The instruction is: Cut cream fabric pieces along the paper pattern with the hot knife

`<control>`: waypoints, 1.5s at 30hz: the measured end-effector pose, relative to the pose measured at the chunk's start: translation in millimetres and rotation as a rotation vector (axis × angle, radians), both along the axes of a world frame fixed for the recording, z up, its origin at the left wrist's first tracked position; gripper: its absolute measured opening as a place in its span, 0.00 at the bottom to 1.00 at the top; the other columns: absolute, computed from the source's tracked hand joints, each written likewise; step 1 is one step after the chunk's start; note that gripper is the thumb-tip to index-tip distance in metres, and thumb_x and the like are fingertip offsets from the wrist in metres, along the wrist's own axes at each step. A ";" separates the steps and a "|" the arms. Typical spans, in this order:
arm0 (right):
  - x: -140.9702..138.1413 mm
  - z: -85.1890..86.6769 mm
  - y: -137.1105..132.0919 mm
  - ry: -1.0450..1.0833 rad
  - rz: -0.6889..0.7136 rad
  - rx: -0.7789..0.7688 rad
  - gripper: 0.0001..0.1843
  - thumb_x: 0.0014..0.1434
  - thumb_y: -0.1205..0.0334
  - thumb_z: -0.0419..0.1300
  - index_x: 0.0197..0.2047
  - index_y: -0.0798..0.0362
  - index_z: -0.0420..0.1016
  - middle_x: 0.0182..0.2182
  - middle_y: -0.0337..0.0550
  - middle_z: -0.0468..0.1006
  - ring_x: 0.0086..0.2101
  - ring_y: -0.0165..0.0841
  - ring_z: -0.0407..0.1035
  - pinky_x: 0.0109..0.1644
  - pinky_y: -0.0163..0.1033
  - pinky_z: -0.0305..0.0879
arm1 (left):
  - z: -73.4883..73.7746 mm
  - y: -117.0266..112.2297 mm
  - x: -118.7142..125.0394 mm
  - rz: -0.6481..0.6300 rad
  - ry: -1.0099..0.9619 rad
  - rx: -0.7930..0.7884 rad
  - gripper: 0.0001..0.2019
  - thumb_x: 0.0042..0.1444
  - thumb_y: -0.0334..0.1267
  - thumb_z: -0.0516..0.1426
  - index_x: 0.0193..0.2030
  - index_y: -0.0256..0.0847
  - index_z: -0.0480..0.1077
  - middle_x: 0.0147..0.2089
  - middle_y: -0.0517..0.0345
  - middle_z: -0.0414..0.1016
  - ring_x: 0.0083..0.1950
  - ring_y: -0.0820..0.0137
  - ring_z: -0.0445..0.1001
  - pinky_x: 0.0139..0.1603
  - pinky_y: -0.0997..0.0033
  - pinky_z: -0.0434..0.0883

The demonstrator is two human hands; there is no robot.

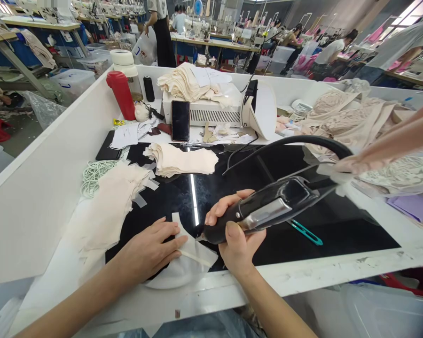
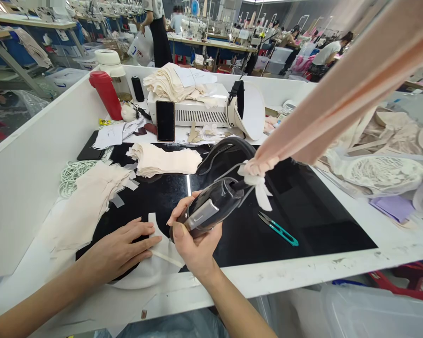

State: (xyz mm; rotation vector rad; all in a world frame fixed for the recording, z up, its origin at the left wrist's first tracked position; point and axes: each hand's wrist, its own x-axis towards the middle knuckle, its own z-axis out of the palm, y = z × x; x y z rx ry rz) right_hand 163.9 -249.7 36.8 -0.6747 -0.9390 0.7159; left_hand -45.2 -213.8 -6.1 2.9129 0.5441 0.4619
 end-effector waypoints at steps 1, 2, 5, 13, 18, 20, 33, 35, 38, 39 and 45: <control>-0.2 0.7 0.6 -0.007 -0.010 -0.003 0.21 0.63 0.54 0.68 0.55 0.43 0.67 0.33 0.34 0.74 0.27 0.29 0.71 0.32 0.37 0.73 | 0.0 -0.1 0.1 0.001 0.004 0.000 0.14 0.76 0.37 0.48 0.60 0.41 0.70 0.53 0.49 0.74 0.57 0.61 0.75 0.68 0.50 0.70; -0.6 1.2 1.4 -0.013 -0.020 -0.007 0.21 0.64 0.53 0.68 0.55 0.43 0.66 0.33 0.34 0.74 0.27 0.29 0.71 0.31 0.37 0.73 | 0.0 -0.2 0.3 0.000 0.006 0.000 0.14 0.76 0.37 0.48 0.60 0.41 0.70 0.53 0.49 0.74 0.57 0.61 0.75 0.68 0.49 0.71; -3.0 1.0 5.1 -0.006 -0.019 0.005 0.21 0.64 0.53 0.68 0.56 0.43 0.66 0.33 0.34 0.74 0.27 0.29 0.71 0.32 0.37 0.73 | -0.8 -0.6 0.8 0.000 0.003 0.009 0.14 0.76 0.37 0.48 0.61 0.41 0.70 0.53 0.49 0.73 0.56 0.61 0.75 0.67 0.49 0.71; -10.9 -4.6 9.5 0.023 0.033 0.011 0.20 0.65 0.58 0.68 0.56 0.44 0.66 0.35 0.34 0.75 0.28 0.27 0.72 0.34 0.37 0.73 | -3.9 -2.3 1.2 0.004 0.006 0.020 0.15 0.76 0.37 0.48 0.62 0.40 0.69 0.53 0.47 0.73 0.57 0.59 0.75 0.67 0.48 0.70; -11.6 -2.4 12.3 0.042 0.040 0.023 0.19 0.65 0.58 0.68 0.55 0.44 0.67 0.34 0.34 0.75 0.28 0.27 0.72 0.33 0.36 0.73 | -4.0 -2.8 1.4 0.002 -0.004 0.014 0.15 0.75 0.36 0.48 0.62 0.38 0.69 0.53 0.46 0.73 0.56 0.58 0.75 0.66 0.46 0.71; -12.5 -2.1 14.7 0.046 0.038 0.037 0.20 0.64 0.56 0.69 0.55 0.44 0.67 0.34 0.34 0.75 0.28 0.27 0.72 0.33 0.36 0.73 | -4.0 -2.8 1.6 -0.003 -0.006 0.018 0.15 0.76 0.36 0.48 0.63 0.38 0.69 0.53 0.46 0.73 0.57 0.58 0.75 0.65 0.46 0.71; -17.7 -1.1 23.0 0.041 0.024 0.025 0.21 0.63 0.55 0.69 0.54 0.44 0.66 0.34 0.33 0.75 0.27 0.27 0.72 0.32 0.36 0.73 | -8.6 -4.8 2.3 0.006 -0.040 -0.020 0.14 0.75 0.36 0.49 0.60 0.39 0.71 0.54 0.46 0.74 0.57 0.57 0.76 0.66 0.43 0.71; -18.8 -1.5 25.0 0.020 0.010 0.015 0.22 0.62 0.52 0.69 0.54 0.44 0.65 0.33 0.33 0.74 0.27 0.28 0.71 0.32 0.37 0.73 | -9.3 -5.1 2.2 0.008 -0.054 -0.023 0.14 0.75 0.35 0.50 0.60 0.39 0.71 0.55 0.46 0.74 0.58 0.57 0.76 0.67 0.43 0.70; -21.0 -2.3 26.0 -0.016 0.007 -0.022 0.21 0.64 0.51 0.67 0.54 0.43 0.63 0.33 0.33 0.73 0.26 0.28 0.71 0.32 0.38 0.73 | -10.2 -5.4 1.9 0.013 -0.069 -0.031 0.13 0.74 0.35 0.51 0.60 0.39 0.71 0.55 0.46 0.75 0.59 0.58 0.76 0.68 0.44 0.69; -21.6 -2.5 26.1 -0.023 0.012 -0.030 0.20 0.65 0.52 0.66 0.54 0.43 0.63 0.33 0.33 0.73 0.26 0.28 0.71 0.32 0.38 0.73 | -10.5 -5.4 1.7 0.014 -0.067 -0.035 0.13 0.74 0.35 0.52 0.60 0.39 0.71 0.55 0.46 0.75 0.58 0.58 0.76 0.68 0.44 0.69; -17.5 -0.1 26.6 -0.009 0.030 -0.010 0.22 0.63 0.52 0.68 0.53 0.44 0.63 0.33 0.33 0.74 0.26 0.28 0.71 0.32 0.38 0.72 | -14.6 -4.9 -0.4 0.014 -0.055 -0.009 0.14 0.75 0.36 0.50 0.61 0.40 0.70 0.55 0.46 0.75 0.58 0.59 0.76 0.68 0.44 0.70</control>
